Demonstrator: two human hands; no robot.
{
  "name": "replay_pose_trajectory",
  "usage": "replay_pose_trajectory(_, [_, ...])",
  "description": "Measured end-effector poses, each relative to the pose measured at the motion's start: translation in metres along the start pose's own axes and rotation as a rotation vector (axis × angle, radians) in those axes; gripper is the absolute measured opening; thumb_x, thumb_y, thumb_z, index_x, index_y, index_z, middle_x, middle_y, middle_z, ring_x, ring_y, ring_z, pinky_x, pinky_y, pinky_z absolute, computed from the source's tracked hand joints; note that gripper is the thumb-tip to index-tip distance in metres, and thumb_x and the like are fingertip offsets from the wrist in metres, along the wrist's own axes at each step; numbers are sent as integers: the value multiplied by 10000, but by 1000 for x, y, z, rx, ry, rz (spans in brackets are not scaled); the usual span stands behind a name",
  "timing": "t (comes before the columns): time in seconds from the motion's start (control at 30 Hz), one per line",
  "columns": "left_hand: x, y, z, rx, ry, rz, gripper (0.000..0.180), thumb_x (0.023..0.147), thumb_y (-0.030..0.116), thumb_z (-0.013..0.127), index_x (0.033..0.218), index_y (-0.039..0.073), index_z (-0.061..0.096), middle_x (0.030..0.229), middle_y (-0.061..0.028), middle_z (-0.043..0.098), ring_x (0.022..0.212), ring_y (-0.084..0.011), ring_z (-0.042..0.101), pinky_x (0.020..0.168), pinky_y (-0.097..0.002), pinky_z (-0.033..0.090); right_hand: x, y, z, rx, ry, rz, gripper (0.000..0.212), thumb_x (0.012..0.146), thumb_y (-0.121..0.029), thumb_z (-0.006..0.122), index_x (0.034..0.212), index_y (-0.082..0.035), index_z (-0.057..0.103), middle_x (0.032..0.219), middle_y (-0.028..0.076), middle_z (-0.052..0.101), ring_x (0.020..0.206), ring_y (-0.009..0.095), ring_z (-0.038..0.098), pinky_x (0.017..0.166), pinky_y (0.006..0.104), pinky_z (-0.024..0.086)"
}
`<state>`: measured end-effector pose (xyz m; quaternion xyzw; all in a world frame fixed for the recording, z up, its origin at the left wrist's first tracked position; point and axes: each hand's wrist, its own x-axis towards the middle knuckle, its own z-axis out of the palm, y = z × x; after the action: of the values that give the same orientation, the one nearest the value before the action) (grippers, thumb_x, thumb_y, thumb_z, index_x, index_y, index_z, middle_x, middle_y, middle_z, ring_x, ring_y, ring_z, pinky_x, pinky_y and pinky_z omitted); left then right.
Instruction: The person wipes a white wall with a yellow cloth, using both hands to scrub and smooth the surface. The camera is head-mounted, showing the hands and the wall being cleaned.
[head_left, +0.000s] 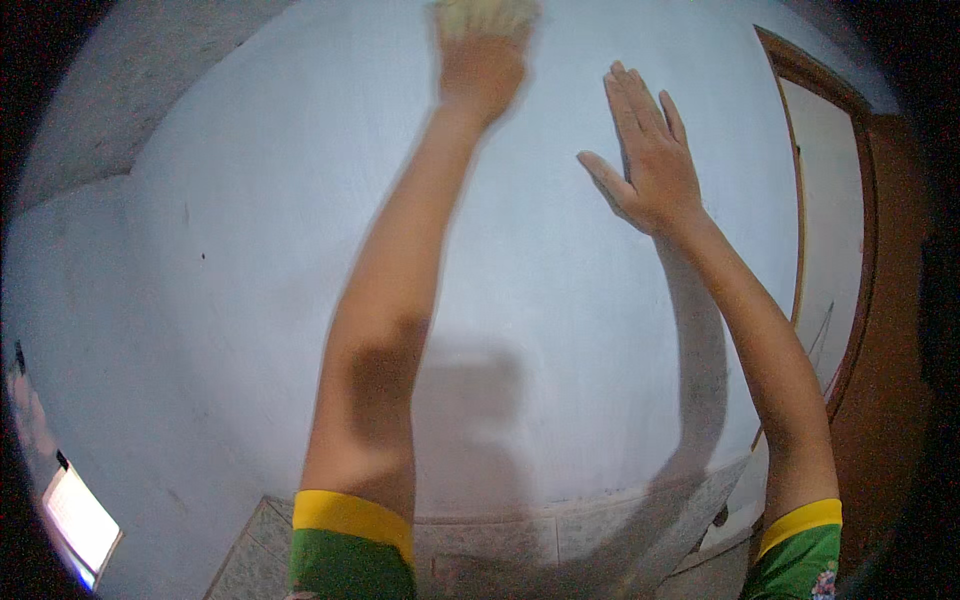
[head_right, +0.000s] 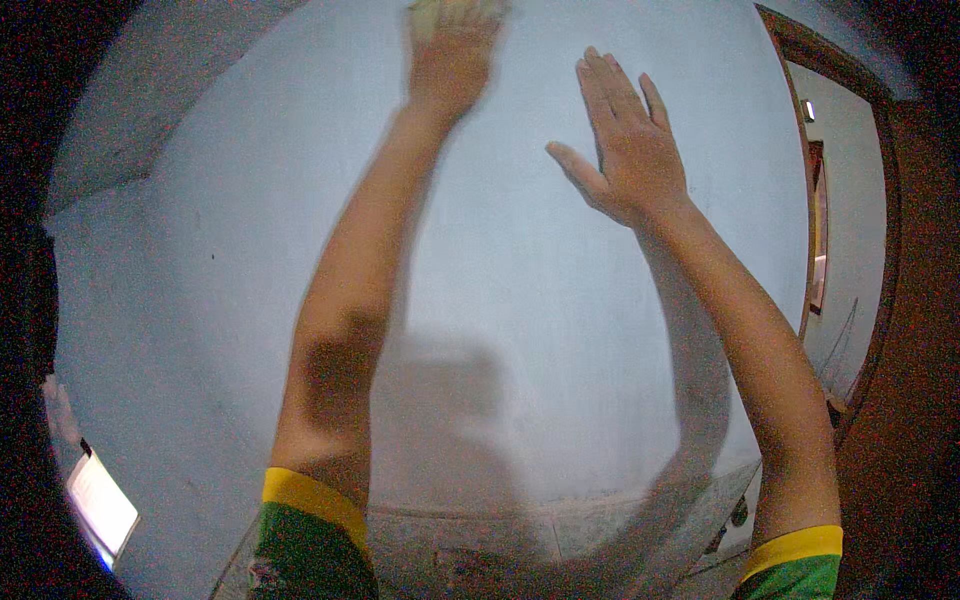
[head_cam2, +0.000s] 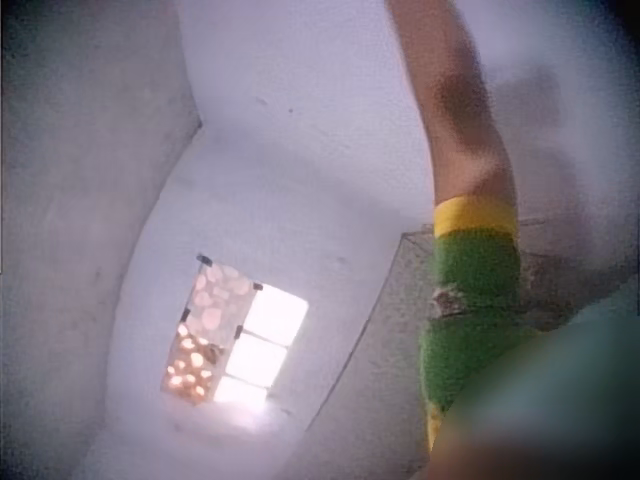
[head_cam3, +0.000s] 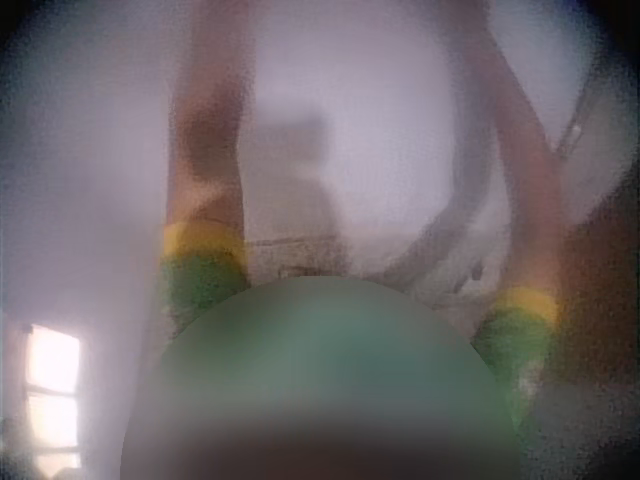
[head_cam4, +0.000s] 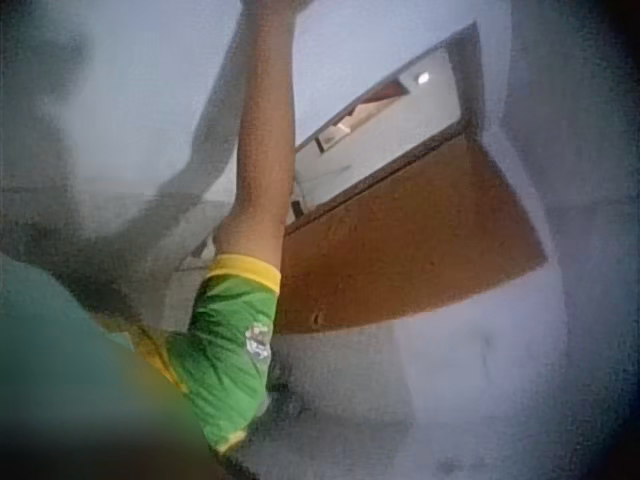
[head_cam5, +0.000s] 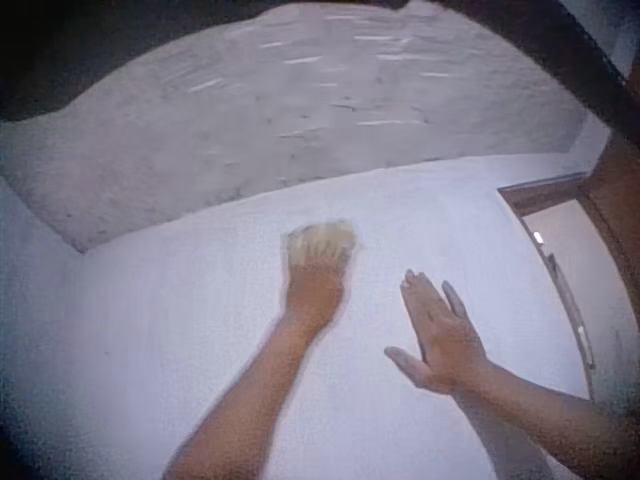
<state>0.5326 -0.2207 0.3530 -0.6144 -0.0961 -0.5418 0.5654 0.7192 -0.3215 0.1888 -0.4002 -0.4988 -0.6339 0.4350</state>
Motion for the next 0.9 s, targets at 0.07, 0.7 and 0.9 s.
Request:
replay_pose_trajectory(0.07, [-23, 70, -5, 103, 2, 30, 459, 1116, 341, 389, 1550, 231, 489, 1661, -42, 371, 1532, -342, 313, 1280, -569, 148, -17, 12, 1, -17, -35, 3, 834, 988, -470, 591, 1629, -52, 259, 1693, 153, 277, 1579, 293, 230, 1292, 510, 127])
replay_pose_trajectory(0.7, [-42, -114, 15, 136, 90, 26, 445, 1053, 193, 419, 1459, 39, 519, 1505, -215, 513, 1370, -424, 478, 1180, -532, 329, -24, 16, 2, -20, -26, 43, 787, 940, -345, 623, 1607, -55, 320, 1670, 156, 325, 1561, 291, 278, 1283, 504, 162])
replay_pose_trajectory(0.9, [-56, -275, -59, 429, -95, -465, 506, 1097, 310, 415, 1497, 9, 487, 1533, -208, 508, 1436, -412, 439, 1203, -507, 333, -13, -5, 0, 42, 39, 47, 780, 938, -344, 623, 1594, -34, 336, 1666, 174, 323, 1557, 301, 284, 1280, 512, 165])
